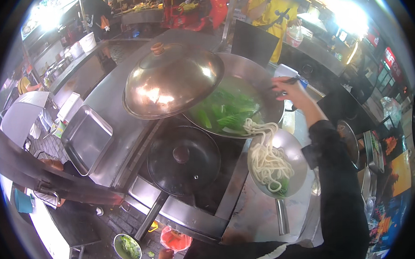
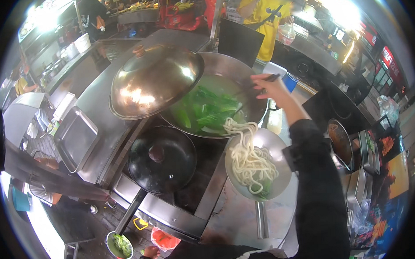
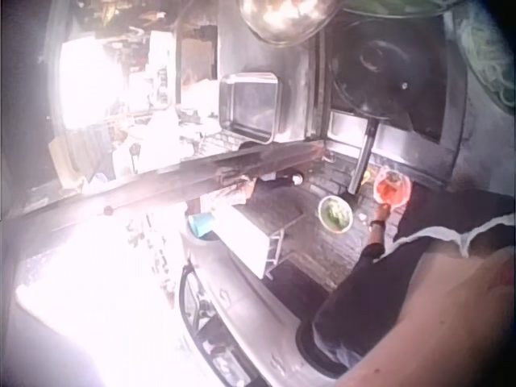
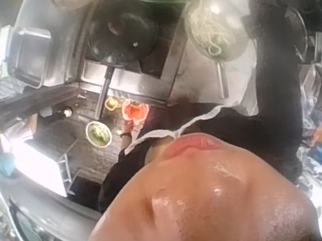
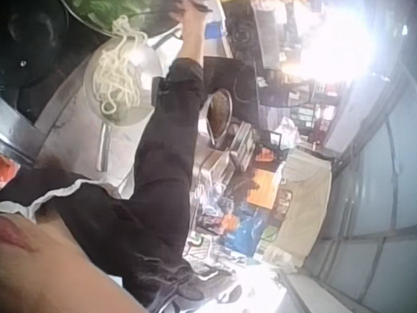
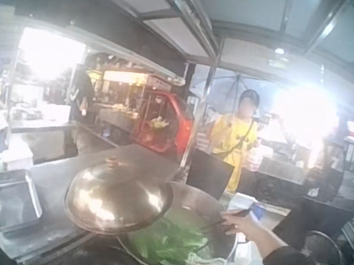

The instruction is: Cooking noodles and vegetables in a pan over a burner at a street food stall.

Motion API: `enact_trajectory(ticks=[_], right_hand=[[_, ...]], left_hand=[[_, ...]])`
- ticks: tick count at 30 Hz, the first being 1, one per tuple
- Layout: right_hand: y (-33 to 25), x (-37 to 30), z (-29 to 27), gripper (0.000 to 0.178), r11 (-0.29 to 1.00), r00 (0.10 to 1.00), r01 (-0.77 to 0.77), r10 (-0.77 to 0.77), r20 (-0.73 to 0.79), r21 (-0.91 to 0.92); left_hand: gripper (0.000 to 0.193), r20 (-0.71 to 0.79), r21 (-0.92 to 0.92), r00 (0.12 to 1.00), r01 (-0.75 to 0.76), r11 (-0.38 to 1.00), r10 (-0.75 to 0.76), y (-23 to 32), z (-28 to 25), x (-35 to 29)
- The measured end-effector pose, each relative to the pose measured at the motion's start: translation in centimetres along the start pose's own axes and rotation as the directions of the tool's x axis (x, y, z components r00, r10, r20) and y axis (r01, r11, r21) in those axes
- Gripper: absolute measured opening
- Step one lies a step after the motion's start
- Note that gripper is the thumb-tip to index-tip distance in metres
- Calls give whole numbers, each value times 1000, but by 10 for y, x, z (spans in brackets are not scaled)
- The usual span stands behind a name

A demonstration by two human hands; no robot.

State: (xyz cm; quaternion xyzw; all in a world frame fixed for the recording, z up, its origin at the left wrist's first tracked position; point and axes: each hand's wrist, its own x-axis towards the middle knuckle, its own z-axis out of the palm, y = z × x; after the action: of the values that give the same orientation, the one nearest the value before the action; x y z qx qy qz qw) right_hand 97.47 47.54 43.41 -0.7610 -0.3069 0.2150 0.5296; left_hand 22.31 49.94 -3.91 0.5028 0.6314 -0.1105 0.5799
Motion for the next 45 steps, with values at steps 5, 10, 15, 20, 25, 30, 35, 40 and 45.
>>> enact_trajectory(ticks=[5, 10, 15, 20, 25, 30, 35, 40, 45], right_hand=[[10, 40, 78, 31, 975, 994, 77, -92, 63, 208], [20, 44, 102, 30, 914, 995, 87, -102, 16, 397], [20, 10, 80, 26, 867, 1000, -11, 13, -1, 499], [32, -47, 42, 28, 736, 984, -80, 166, -65, 672], [34, -79, 40, 31, 614, 972, 4, 183, -148, 789], [49, -132, -51, 27, 549, 964, 143, 111, -242, 823], [43, -219, -110, 27, 675, 893, 277, 81, -442, 683], [20, -251, -106, 26, 989, 967, -79, 106, -231, 122], [-7, -204, -121, 29, 995, 961, 30, -1, -278, 99]], left_hand=[[13, 73, -170, 990, 131, 977, -120, -23, -17, 4], [13, 142, -205, 973, 209, 956, -183, -25, -10, 5], [22, -6, -70, 998, 65, 995, -66, -8, -3, 7], [34, -42, -16, 999, -6, 1000, 6, 8, 6, 18], [34, -71, 71, 994, -73, 995, 78, -15, -10, 21], [31, -42, -55, 999, -10, 998, 8, 17, -9, -9], [25, -4, -70, 995, 95, 993, -96, -4, -19, -17], [24, -50, -11, 997, 62, 998, -63, -15, -13, -23], [21, -72, -49, 997, 5, 999, -8, -1, -3, -27]])
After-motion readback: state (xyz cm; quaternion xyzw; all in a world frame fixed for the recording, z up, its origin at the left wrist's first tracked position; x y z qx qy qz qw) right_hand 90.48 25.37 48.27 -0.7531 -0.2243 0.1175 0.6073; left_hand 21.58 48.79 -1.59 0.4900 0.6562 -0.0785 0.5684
